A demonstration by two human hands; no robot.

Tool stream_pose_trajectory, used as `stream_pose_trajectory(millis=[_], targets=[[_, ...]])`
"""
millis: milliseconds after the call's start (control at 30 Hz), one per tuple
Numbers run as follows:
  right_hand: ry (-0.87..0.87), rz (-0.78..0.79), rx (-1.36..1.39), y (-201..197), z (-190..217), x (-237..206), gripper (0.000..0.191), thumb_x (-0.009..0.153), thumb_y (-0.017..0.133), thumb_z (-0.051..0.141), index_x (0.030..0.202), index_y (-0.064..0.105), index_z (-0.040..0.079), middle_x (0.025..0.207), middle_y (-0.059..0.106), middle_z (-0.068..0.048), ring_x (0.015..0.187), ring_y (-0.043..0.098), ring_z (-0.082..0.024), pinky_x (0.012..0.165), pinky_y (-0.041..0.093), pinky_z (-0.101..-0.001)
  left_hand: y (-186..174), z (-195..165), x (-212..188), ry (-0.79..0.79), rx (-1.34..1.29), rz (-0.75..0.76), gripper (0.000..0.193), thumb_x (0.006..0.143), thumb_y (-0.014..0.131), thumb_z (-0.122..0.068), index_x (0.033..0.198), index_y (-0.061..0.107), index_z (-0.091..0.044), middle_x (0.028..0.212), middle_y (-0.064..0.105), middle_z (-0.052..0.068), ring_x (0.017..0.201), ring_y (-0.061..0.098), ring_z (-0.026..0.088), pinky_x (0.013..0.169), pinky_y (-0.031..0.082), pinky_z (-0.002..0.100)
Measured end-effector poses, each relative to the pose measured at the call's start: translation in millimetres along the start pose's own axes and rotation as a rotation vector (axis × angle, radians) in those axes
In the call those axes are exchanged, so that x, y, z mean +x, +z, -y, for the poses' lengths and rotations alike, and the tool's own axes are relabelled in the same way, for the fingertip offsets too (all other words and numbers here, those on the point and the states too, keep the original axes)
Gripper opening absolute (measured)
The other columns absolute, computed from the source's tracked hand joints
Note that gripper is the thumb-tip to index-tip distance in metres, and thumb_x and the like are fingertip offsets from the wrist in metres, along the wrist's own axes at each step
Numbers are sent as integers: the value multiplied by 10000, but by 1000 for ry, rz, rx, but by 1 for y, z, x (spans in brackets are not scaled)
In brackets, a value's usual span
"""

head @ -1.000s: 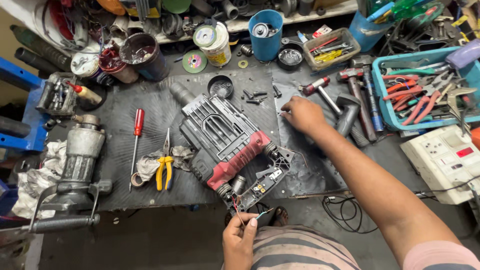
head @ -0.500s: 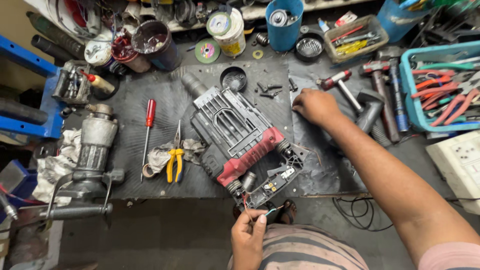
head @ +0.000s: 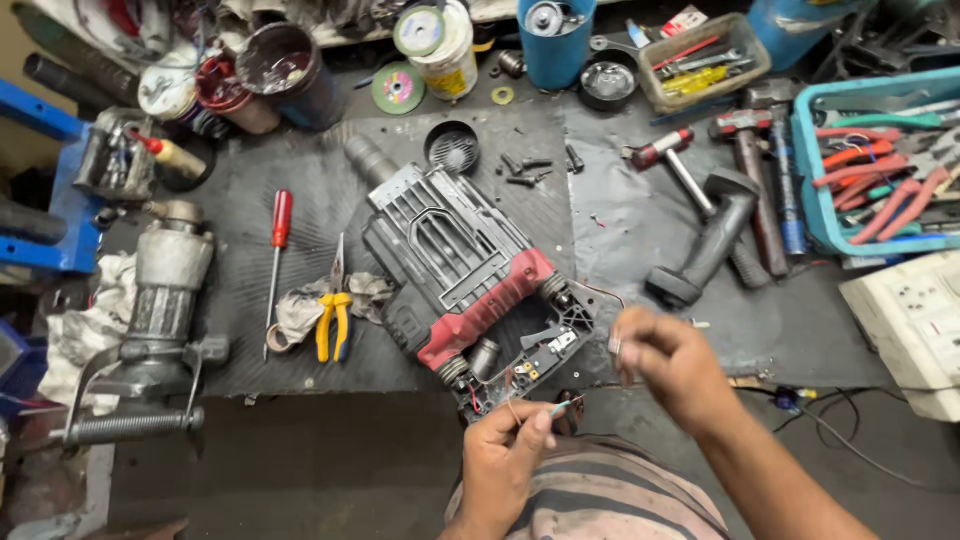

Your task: The person repairs a rotary hammer drill on a cluttered workbench. They strip the insulation from the drill's power cord wires using pliers, twist the exposed wire strands by hand, and use a screwdriver to work on the drill's open housing near the cord connection point.

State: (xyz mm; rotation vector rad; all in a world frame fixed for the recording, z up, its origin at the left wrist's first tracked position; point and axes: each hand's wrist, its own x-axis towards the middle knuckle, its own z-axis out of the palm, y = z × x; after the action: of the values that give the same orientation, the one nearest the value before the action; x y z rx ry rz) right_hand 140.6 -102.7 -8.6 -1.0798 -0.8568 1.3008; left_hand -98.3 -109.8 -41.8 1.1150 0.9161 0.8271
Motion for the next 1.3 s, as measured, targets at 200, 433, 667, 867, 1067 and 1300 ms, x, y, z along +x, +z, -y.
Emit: stream_pose_trajectory(millis=[200,433,667,867,1067,1300], targets=[[-83,50,360,11,-6,-56,190,906,813,146,1012,717,21,1067,568,-99,839,606,-182,703,515,-314,40,-32,2,-52,-212,170,177,957,759,-104,1041,749,52,884,724,34,769,610,73,694,483,222],[-195,20,522,5,1,-69,184,926,813,142,1032,709,34,1082,557,-102,867,581,-186,758,496,-326,73,-57,3,142,-109,228,204,961,747,-52,1132,772,57,982,778,77,835,669,70,738,528,211],[-362,-21,269,-6,2,-77,179,960,790,167,1052,704,40,1085,569,-105,960,579,-178,841,499,-324,87,-47,4,10,-223,232,206,939,780,-27,1122,788,68,869,714,36,701,527,29,623,417,186],[-354,-10,293,-13,0,-79,148,961,767,136,1051,698,40,1097,567,-112,942,586,-175,829,510,-320,91,-42,8,55,-206,243,154,931,757,-49,1052,759,47,921,780,27,782,650,36,697,509,196],[-386,-32,258,-16,-6,-73,125,967,758,97,1054,697,29,1112,562,-110,961,579,-164,829,515,-305,92,-40,15,43,-141,233,134,938,765,-47,1026,774,54,842,731,-2,717,565,14,637,448,180],[-398,-81,121,-21,-11,-74,128,952,737,92,1058,686,44,1102,568,-99,956,592,-149,818,529,-288,95,-36,20,-40,-189,210,150,937,751,-74,1016,774,52,782,696,-29,647,495,0,581,385,171]])
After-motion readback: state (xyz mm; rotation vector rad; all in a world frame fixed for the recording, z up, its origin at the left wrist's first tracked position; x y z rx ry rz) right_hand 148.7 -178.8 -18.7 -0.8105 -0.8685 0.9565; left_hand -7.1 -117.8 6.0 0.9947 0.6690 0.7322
